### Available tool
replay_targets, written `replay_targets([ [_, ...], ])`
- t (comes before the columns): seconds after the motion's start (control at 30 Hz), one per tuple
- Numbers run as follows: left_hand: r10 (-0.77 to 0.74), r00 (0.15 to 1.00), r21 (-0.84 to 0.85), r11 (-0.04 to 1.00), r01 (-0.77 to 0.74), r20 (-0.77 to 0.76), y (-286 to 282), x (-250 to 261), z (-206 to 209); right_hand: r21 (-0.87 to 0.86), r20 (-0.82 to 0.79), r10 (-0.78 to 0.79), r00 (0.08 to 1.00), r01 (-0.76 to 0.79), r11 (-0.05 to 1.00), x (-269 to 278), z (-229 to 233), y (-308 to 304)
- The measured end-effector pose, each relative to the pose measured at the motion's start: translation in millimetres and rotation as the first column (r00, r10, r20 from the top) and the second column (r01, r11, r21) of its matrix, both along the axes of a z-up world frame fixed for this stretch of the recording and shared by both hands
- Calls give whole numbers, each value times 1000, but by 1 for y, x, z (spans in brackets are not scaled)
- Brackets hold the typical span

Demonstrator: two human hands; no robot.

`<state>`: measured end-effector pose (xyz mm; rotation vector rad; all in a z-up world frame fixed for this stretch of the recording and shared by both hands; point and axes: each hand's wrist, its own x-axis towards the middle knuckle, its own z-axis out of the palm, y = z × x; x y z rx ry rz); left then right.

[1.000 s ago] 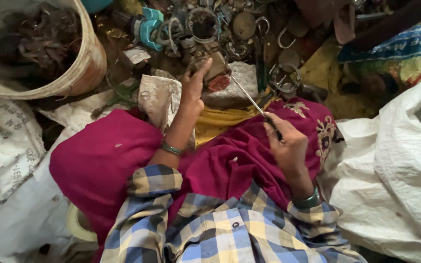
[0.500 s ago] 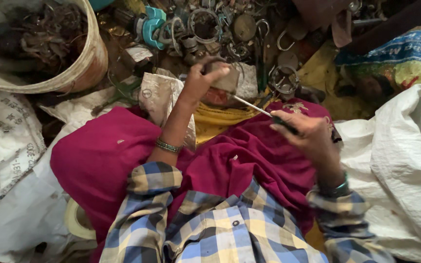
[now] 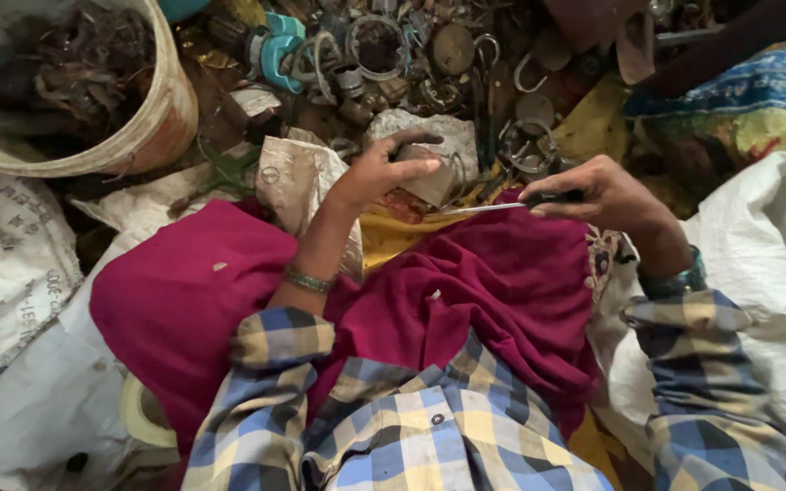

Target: The person sits on the floor and uses a hammer and a screwdriver to work on a small metal object. They repeatedly strike the object with the hammer and use the screwdriver to pry or adjust parts of it.

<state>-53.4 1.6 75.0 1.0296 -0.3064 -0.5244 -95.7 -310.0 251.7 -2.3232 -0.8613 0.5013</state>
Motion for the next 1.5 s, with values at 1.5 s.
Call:
replay_targets([
  [1.5,171,856,377,843,-384,488,2,2,7,-362,167,91,982,-24,932,34,27,27],
])
